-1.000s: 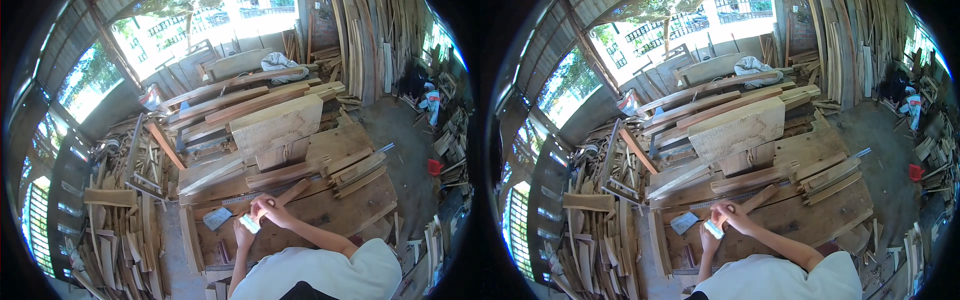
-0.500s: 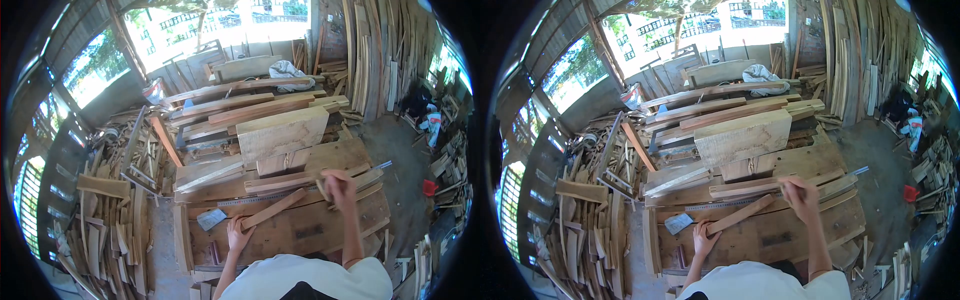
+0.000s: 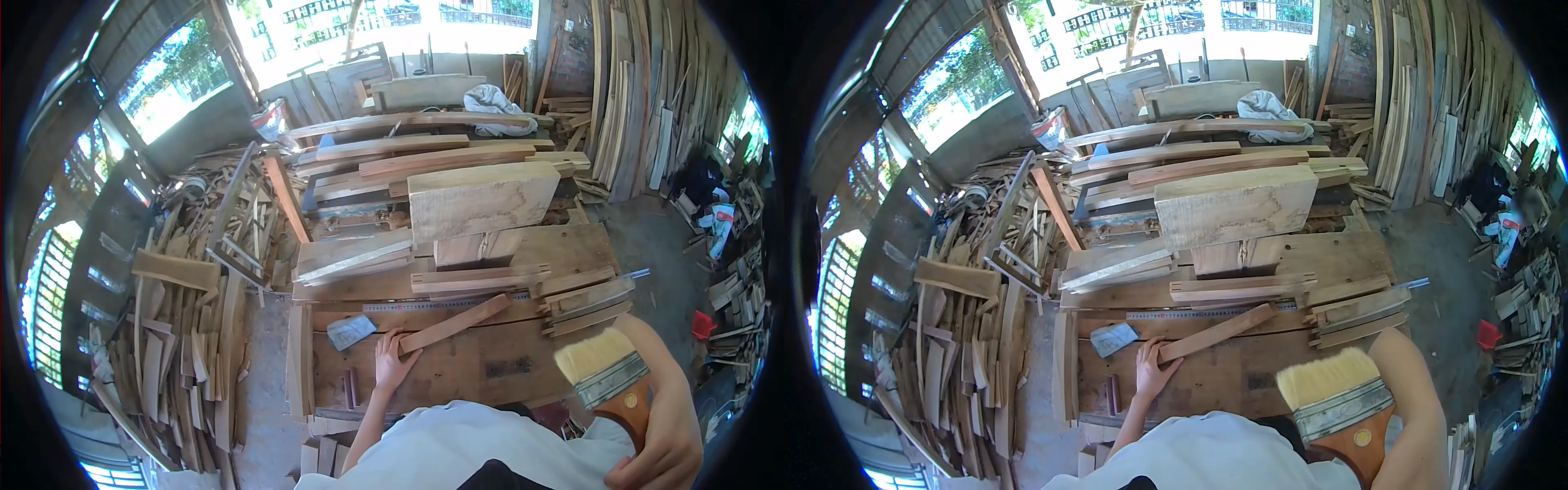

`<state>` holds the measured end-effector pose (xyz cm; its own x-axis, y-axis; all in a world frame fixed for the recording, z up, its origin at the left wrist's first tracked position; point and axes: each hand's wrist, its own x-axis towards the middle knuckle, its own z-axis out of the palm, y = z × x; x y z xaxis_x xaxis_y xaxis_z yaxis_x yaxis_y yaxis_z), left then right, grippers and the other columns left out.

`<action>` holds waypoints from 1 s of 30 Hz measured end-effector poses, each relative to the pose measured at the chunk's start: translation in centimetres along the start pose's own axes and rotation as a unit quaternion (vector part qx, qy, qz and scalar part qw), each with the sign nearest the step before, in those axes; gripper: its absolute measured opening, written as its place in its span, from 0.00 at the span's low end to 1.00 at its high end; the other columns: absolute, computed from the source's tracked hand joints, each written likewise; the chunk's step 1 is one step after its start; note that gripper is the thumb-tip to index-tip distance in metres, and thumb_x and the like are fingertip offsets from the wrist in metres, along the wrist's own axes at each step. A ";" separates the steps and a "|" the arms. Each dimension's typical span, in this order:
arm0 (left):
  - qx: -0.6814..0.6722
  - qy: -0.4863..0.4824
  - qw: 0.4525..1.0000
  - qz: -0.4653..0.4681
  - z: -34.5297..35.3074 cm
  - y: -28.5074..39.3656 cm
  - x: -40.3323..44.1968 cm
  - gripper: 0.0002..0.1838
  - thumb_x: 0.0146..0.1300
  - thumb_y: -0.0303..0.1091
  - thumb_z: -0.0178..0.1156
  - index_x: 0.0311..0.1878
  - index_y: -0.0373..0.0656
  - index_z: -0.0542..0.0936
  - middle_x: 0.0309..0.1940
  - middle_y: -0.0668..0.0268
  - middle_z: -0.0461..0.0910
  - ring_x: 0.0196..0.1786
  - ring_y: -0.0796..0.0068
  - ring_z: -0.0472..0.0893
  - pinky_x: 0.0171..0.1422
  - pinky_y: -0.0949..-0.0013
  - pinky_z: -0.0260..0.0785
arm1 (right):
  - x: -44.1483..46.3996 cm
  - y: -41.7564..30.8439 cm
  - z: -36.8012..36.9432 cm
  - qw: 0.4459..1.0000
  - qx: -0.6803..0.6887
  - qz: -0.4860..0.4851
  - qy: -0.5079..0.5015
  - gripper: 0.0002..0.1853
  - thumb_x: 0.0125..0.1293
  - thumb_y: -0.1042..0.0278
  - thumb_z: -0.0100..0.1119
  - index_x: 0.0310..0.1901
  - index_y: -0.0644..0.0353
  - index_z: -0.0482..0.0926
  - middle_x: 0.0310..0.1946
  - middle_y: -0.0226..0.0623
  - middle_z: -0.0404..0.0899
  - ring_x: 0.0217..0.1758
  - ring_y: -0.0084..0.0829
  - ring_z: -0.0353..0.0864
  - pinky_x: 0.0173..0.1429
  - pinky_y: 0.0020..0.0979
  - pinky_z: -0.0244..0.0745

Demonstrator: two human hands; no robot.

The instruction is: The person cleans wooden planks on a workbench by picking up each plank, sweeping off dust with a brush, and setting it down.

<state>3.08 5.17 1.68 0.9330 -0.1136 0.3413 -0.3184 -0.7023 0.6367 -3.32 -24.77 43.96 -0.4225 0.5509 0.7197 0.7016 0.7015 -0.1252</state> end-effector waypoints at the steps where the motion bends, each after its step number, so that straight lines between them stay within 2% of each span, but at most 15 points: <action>1: -0.001 -0.004 1.000 -0.003 0.0 0.0 0.0 0.24 0.54 0.41 0.75 0.52 0.42 0.81 0.59 0.60 0.76 0.62 0.53 0.74 0.67 0.52 0.66 | 0.2 0.2 0.0 1.000 0.002 -0.001 -0.001 0.31 0.71 0.78 0.43 0.76 0.63 0.58 0.19 0.32 0.72 0.18 0.23 0.71 0.31 0.32 0.68; 3: -0.003 -0.007 1.000 -0.005 0.0 -0.2 -0.2 0.24 0.54 0.42 0.74 0.52 0.44 0.81 0.60 0.62 0.75 0.62 0.54 0.74 0.68 0.53 0.66 | 0.7 0.6 0.1 1.000 -0.005 -0.003 0.019 0.22 0.72 0.75 0.40 0.65 0.62 0.70 0.20 0.33 0.72 0.18 0.24 0.70 0.31 0.32 0.68; 4: -0.002 -0.007 1.000 -0.003 0.1 -0.3 -0.1 0.24 0.54 0.42 0.74 0.52 0.44 0.81 0.60 0.61 0.75 0.62 0.54 0.74 0.68 0.53 0.66 | 0.9 0.6 0.0 1.000 -0.005 -0.004 0.018 0.22 0.72 0.75 0.40 0.65 0.62 0.70 0.20 0.33 0.72 0.18 0.24 0.70 0.31 0.32 0.68; 6: -0.002 -0.004 1.000 -0.002 0.1 -0.4 0.0 0.24 0.55 0.42 0.74 0.52 0.43 0.81 0.60 0.61 0.76 0.62 0.54 0.74 0.67 0.53 0.66 | 1.5 0.6 0.0 0.999 -0.022 0.023 0.008 0.11 0.71 0.74 0.41 0.50 0.57 0.73 0.20 0.33 0.72 0.18 0.24 0.70 0.31 0.32 0.67; 7: 0.001 -0.007 1.000 0.000 0.1 -0.4 0.0 0.24 0.55 0.42 0.74 0.52 0.43 0.81 0.60 0.61 0.76 0.61 0.54 0.74 0.67 0.53 0.66 | 1.7 0.6 0.0 1.000 -0.022 0.021 0.007 0.11 0.71 0.74 0.41 0.50 0.57 0.73 0.20 0.33 0.72 0.18 0.24 0.70 0.31 0.32 0.67; 9: 0.002 -0.010 1.000 0.000 0.0 -0.5 -0.1 0.24 0.55 0.42 0.74 0.52 0.43 0.81 0.60 0.61 0.76 0.61 0.54 0.74 0.66 0.53 0.67 | 1.9 0.5 0.0 0.999 -0.031 0.025 0.006 0.06 0.71 0.74 0.41 0.40 0.53 0.70 0.19 0.33 0.71 0.17 0.25 0.70 0.30 0.32 0.66; 13: 0.000 -0.011 1.000 0.001 0.1 -0.5 0.0 0.24 0.55 0.42 0.74 0.53 0.43 0.81 0.59 0.61 0.76 0.61 0.53 0.75 0.66 0.53 0.66 | 1.8 1.0 0.4 0.997 -0.071 0.006 0.023 0.07 0.69 0.75 0.41 0.39 0.54 0.71 0.18 0.32 0.70 0.16 0.23 0.70 0.24 0.29 0.61; 15: 0.000 -0.009 1.000 -0.001 0.0 -0.5 -0.1 0.24 0.55 0.42 0.74 0.52 0.43 0.81 0.59 0.61 0.76 0.60 0.53 0.75 0.66 0.53 0.66 | 2.1 1.7 0.3 0.975 -0.213 -0.062 0.022 0.05 0.69 0.75 0.45 0.35 0.55 0.70 0.16 0.30 0.69 0.14 0.18 0.66 0.20 0.24 0.53; 16: 0.000 -0.007 1.000 0.000 0.1 -0.5 0.0 0.24 0.55 0.42 0.74 0.52 0.43 0.81 0.59 0.61 0.76 0.60 0.54 0.75 0.66 0.53 0.66 | 2.0 1.5 0.2 0.975 -0.211 -0.062 0.023 0.05 0.69 0.75 0.45 0.35 0.55 0.70 0.16 0.30 0.69 0.14 0.18 0.66 0.20 0.24 0.53; 18: 0.000 -0.007 1.000 0.000 0.0 -0.4 -0.1 0.24 0.55 0.42 0.74 0.52 0.43 0.81 0.59 0.61 0.76 0.60 0.54 0.75 0.66 0.54 0.66 | 1.4 0.7 0.1 0.938 -0.331 -0.100 0.007 0.04 0.68 0.74 0.49 0.33 0.57 0.70 0.15 0.29 0.68 0.12 0.15 0.63 0.19 0.22 0.50; 21: -0.001 -0.007 1.000 0.003 0.0 -0.3 0.0 0.23 0.54 0.41 0.74 0.52 0.43 0.81 0.59 0.61 0.76 0.60 0.54 0.75 0.66 0.54 0.66 | 1.4 0.7 0.3 0.911 -0.388 -0.136 0.018 0.12 0.71 0.71 0.54 0.27 0.62 0.69 0.14 0.29 0.67 0.10 0.14 0.60 0.18 0.21 0.49; 23: -0.002 -0.010 1.000 0.001 0.0 -0.3 0.0 0.24 0.54 0.41 0.74 0.52 0.43 0.81 0.59 0.61 0.76 0.60 0.54 0.75 0.66 0.54 0.66 | 0.8 -1.2 1.6 0.840 -0.540 -0.046 0.024 0.16 0.74 0.67 0.52 0.27 0.63 0.69 0.13 0.30 0.68 0.10 0.16 0.61 0.18 0.23 0.51; 26: 0.003 -0.009 1.000 0.002 0.2 -0.5 -0.1 0.24 0.54 0.41 0.74 0.52 0.43 0.81 0.59 0.61 0.76 0.60 0.54 0.75 0.66 0.54 0.67 | 0.8 -0.4 0.7 0.876 -0.480 -0.036 0.025 0.18 0.78 0.64 0.48 0.28 0.64 0.70 0.14 0.32 0.70 0.09 0.19 0.63 0.18 0.25 0.55; 29: 0.002 -0.010 1.000 0.004 0.1 -0.4 -0.1 0.24 0.54 0.41 0.74 0.52 0.43 0.81 0.59 0.61 0.76 0.60 0.54 0.75 0.66 0.54 0.67 | -0.2 -0.8 1.8 0.843 -0.536 0.034 0.029 0.12 0.79 0.66 0.43 0.42 0.66 0.73 0.18 0.36 0.75 0.09 0.24 0.63 0.19 0.28 0.62; 30: 0.001 -0.010 1.000 0.007 0.2 -0.3 0.1 0.24 0.54 0.41 0.74 0.52 0.43 0.81 0.59 0.61 0.76 0.60 0.54 0.75 0.66 0.54 0.67 | -0.2 -1.3 2.1 0.842 -0.538 0.034 0.027 0.12 0.79 0.66 0.43 0.42 0.66 0.73 0.18 0.36 0.75 0.09 0.24 0.63 0.19 0.28 0.62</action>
<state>3.29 5.19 1.39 0.9315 -0.1377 0.3365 -0.3316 -0.7016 0.6307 -5.33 -24.81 42.49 -0.3545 0.5316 0.7692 0.8491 -0.1615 0.5030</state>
